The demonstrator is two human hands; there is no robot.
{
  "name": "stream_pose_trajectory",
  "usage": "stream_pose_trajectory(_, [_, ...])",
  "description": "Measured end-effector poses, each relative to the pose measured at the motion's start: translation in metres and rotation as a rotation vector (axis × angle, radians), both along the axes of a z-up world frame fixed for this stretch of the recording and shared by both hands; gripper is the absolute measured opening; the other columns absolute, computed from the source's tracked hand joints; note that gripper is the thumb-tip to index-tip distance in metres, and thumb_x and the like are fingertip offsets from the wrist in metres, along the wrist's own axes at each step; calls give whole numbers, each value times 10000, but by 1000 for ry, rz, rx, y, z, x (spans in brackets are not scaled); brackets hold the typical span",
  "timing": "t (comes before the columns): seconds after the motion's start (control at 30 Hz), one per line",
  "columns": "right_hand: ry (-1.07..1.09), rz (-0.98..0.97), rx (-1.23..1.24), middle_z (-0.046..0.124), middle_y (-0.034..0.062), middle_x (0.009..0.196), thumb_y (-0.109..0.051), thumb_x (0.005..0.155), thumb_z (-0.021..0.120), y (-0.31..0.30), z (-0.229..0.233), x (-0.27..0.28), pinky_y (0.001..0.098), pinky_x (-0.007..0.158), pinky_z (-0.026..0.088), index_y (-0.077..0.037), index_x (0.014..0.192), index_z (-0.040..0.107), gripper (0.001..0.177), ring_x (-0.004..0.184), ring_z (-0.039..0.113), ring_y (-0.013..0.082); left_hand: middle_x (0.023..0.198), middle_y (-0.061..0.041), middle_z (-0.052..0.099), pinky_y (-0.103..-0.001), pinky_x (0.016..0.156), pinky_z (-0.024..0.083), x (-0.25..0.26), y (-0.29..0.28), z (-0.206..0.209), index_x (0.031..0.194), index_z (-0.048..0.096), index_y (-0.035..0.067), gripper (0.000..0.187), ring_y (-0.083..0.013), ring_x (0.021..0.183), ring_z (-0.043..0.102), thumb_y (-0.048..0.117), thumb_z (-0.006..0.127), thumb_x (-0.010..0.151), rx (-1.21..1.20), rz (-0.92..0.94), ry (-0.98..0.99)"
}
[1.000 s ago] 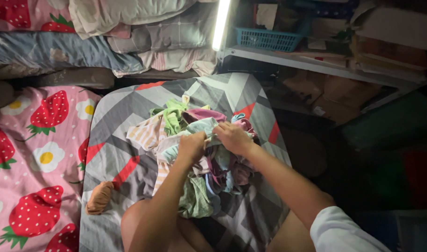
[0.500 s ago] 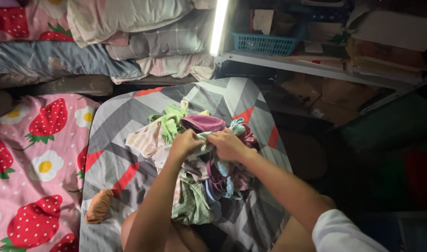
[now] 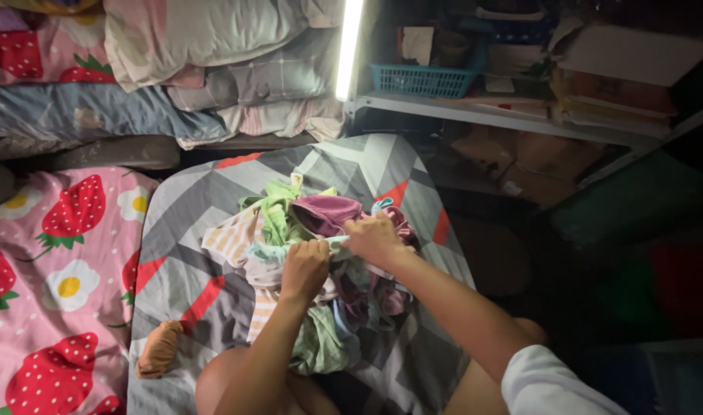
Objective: Folding small pieces of laundry, specifically underwear and small garments, on a bed.
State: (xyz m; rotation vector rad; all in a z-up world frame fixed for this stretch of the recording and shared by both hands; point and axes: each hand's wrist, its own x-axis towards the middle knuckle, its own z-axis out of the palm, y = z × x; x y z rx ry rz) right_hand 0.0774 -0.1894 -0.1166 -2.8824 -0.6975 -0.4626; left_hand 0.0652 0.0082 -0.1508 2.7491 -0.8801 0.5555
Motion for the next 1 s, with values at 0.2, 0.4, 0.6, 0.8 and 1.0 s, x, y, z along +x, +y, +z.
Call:
stream_pose_trajectory(0.2, [223, -151, 13, 708, 140, 795, -560, 910, 694, -21, -3, -9, 513, 716, 546, -81, 893, 632, 483, 805, 723, 354, 803, -109, 646, -400, 667, 547, -13, 0, 6, 870, 589, 71, 340, -290, 782, 668, 375, 696, 763, -67, -11, -6])
stream_pose_trajectory(0.4, [180, 150, 233, 733, 163, 921, -355, 796, 753, -33, -12, -16, 521, 738, 544, -88, 969, 666, 330, 898, 711, 394, 835, -114, 663, -423, 688, 556, -15, 0, -12, 885, 597, 90, 119, -309, 807, 693, 178, 668, 848, -199, 79, 14])
stream_pose_trajectory(0.6, [289, -415, 452, 735, 172, 905, -353, 772, 841, -10, -13, -13, 506, 763, 541, -86, 990, 666, 387, 888, 713, 374, 888, -147, 688, -488, 616, 544, -35, -22, 37, 978, 576, 75, 293, -367, 750, 702, 293, 694, 821, -373, 275, 181])
stream_pose_trajectory(0.8, [291, -488, 1151, 694, 78, 804, -293, 802, 832, 13, -23, -11, 375, 639, 547, -32, 930, 627, 356, 723, 665, 200, 946, -201, 690, -573, 674, 498, -38, -35, 50, 1105, 588, 63, 242, -454, 791, 671, 278, 571, 996, -506, 189, 369])
stream_pose_trajectory(1.0, [717, -208, 1608, 693, -23, 871, -189, 825, 738, 16, 36, -28, 258, 634, 553, -111, 1020, 637, 233, 733, 665, 79, 1034, -212, 714, -434, 800, 540, -5, -21, -14, 1190, 656, 26, 396, -346, 947, 704, 372, 488, 1101, -1026, 47, 533])
